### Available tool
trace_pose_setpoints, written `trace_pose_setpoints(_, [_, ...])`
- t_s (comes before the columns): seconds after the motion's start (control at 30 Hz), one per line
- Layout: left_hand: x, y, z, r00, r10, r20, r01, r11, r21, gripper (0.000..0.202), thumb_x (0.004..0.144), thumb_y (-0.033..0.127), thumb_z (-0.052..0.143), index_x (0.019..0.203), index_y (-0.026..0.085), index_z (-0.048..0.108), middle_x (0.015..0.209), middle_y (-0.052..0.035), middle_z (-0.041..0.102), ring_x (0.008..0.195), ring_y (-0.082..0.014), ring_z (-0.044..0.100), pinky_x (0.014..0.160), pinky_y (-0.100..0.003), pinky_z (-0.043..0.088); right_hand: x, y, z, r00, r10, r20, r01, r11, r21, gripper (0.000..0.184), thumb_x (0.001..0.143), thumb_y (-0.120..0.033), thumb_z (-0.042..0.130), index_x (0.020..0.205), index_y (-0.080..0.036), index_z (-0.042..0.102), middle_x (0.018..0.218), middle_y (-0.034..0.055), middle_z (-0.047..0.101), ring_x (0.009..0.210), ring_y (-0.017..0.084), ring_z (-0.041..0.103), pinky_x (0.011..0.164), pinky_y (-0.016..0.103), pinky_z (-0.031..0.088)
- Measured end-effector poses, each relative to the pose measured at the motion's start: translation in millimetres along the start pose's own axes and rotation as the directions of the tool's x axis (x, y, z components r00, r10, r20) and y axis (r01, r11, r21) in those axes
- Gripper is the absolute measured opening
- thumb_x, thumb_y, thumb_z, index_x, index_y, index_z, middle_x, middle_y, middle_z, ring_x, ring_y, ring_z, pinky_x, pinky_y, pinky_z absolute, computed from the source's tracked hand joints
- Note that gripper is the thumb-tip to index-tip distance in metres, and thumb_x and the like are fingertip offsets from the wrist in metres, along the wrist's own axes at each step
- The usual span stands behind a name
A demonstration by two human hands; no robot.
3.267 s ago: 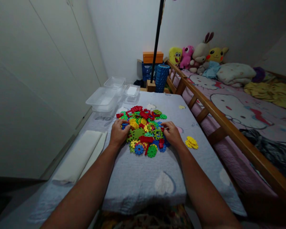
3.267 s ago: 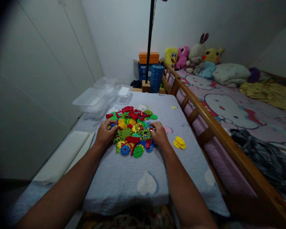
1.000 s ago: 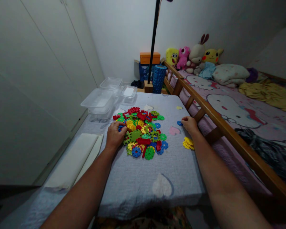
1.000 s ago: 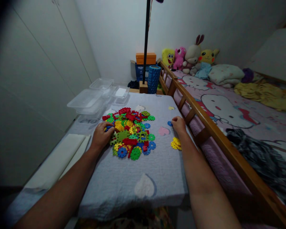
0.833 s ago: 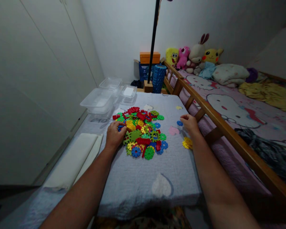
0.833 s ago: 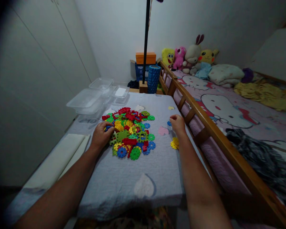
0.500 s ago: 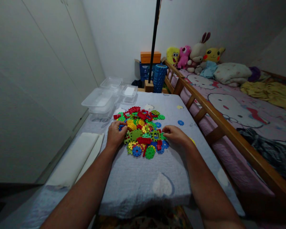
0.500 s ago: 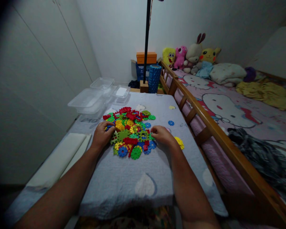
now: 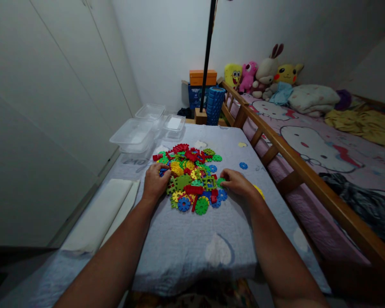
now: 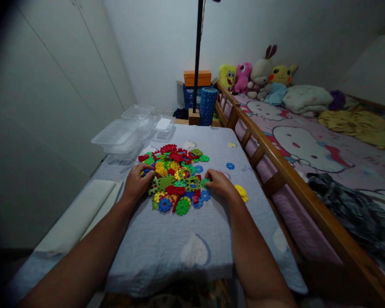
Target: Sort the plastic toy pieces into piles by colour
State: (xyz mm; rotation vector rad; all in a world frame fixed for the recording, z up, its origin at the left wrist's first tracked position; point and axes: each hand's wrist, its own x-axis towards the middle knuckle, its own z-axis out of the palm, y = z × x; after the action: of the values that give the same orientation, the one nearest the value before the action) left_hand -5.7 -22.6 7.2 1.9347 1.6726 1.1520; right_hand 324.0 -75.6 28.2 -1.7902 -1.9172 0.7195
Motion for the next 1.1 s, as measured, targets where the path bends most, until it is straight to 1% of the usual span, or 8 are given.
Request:
trace_pose_setpoints(0.2, [0, 0, -0.2, 1.000, -0.016, 0.007, 0.016, 1.000, -0.013, 0.022, 0.078, 0.039, 0.055, 0.085, 0.022, 0.067, 0.101, -0.0073, 0.069, 0.107, -0.0268, 0.063, 0.103, -0.043, 0.047, 16, 6, -23, 0.999, -0.001, 0.054, -0.003, 0.997, 0.083, 0.008, 0.069, -0.014, 0.060, 0.075, -0.020, 0.061, 0.070, -0.0025, 0.062, 0.067, 0.014, 0.054, 0.062, 0.024, 0.037])
trace_pose_setpoints(0.27, [0, 1, -0.4, 1.000, -0.016, 0.009, 0.016, 1.000, -0.013, 0.022, 0.078, 0.039, 0.055, 0.086, 0.022, 0.067, 0.101, -0.0073, 0.069, 0.107, -0.0268, 0.063, 0.104, -0.043, 0.047, 26, 12, -35, 1.000, 0.013, 0.010, -0.014, 0.993, 0.114, 0.008, 0.069, -0.016, 0.060, 0.076, -0.020, 0.061, 0.069, -0.0027, 0.062, 0.065, 0.013, 0.054, 0.061, 0.023, 0.038])
trace_pose_setpoints(0.37, [0, 1, -0.2, 1.000, -0.017, 0.008, 0.017, 1.000, -0.017, 0.021, 0.078, 0.038, 0.055, 0.086, 0.022, 0.067, 0.102, -0.0069, 0.069, 0.108, -0.0269, 0.063, 0.104, -0.043, 0.047, 48, 29, -51, 0.984, 0.077, -0.159, -0.053, 0.988, 0.147, 0.010, 0.068, -0.019, 0.063, 0.077, -0.019, 0.062, 0.070, -0.0022, 0.062, 0.064, 0.013, 0.054, 0.060, 0.024, 0.040])
trace_pose_setpoints(0.47, [0, 0, 0.5, 1.000, -0.018, -0.001, 0.018, 1.000, -0.021, 0.020, 0.078, 0.038, 0.056, 0.085, 0.022, 0.067, 0.102, -0.0072, 0.069, 0.109, -0.0275, 0.063, 0.105, -0.044, 0.047, 73, 53, -62, 0.909, 0.194, -0.369, -0.127, 0.972, 0.197, 0.010, 0.067, -0.018, 0.063, 0.077, -0.019, 0.061, 0.068, -0.0021, 0.061, 0.064, 0.013, 0.056, 0.060, 0.023, 0.042])
trace_pose_setpoints(0.53, [0, -1, 1.1, 1.000, -0.013, -0.006, 0.013, 1.000, -0.019, 0.021, 0.078, 0.038, 0.055, 0.085, 0.022, 0.067, 0.102, -0.0077, 0.069, 0.109, -0.0277, 0.063, 0.105, -0.044, 0.047, 88, 69, -67, 0.847, 0.282, -0.451, -0.179, 0.950, 0.257, 0.011, 0.066, -0.017, 0.063, 0.076, -0.019, 0.059, 0.067, -0.0027, 0.060, 0.062, 0.013, 0.056, 0.059, 0.023, 0.043])
trace_pose_setpoints(0.73, [0, -3, 2.5, 1.000, 0.003, -0.017, -0.003, 1.000, 0.022, 0.024, 0.080, 0.040, 0.055, 0.088, 0.022, 0.068, 0.105, -0.0084, 0.069, 0.110, -0.0284, 0.063, 0.105, -0.046, 0.046, 113, 93, -66, 0.723, 0.479, -0.498, -0.323, 0.871, 0.370, 0.019, 0.062, -0.014, 0.066, 0.078, -0.020, 0.057, 0.059, -0.0045, 0.057, 0.054, 0.013, 0.053, 0.051, 0.022, 0.040])
trace_pose_setpoints(0.83, [0, -5, 3.3, 0.999, 0.014, -0.038, -0.013, 0.999, 0.042, 0.027, 0.081, 0.042, 0.055, 0.090, 0.022, 0.069, 0.108, -0.0091, 0.068, 0.112, -0.0293, 0.062, 0.107, -0.048, 0.045, 120, 95, -62, 0.721, 0.474, -0.505, -0.346, 0.878, 0.330, 0.016, 0.062, -0.012, 0.065, 0.073, -0.021, 0.057, 0.060, -0.0037, 0.058, 0.056, 0.014, 0.055, 0.055, 0.023, 0.043])
trace_pose_setpoints(1.1, [-3, -5, 3.4, 0.998, 0.032, -0.045, -0.029, 0.998, 0.061, 0.029, 0.083, 0.045, 0.056, 0.093, 0.022, 0.071, 0.113, -0.0099, 0.067, 0.116, -0.0301, 0.060, 0.109, -0.050, 0.043, 126, 93, -59, 0.736, 0.335, -0.589, -0.406, 0.914, 0.013, 0.012, 0.064, -0.011, 0.064, 0.070, -0.020, 0.059, 0.076, 0.0029, 0.068, 0.079, 0.019, 0.062, 0.078, 0.029, 0.050])
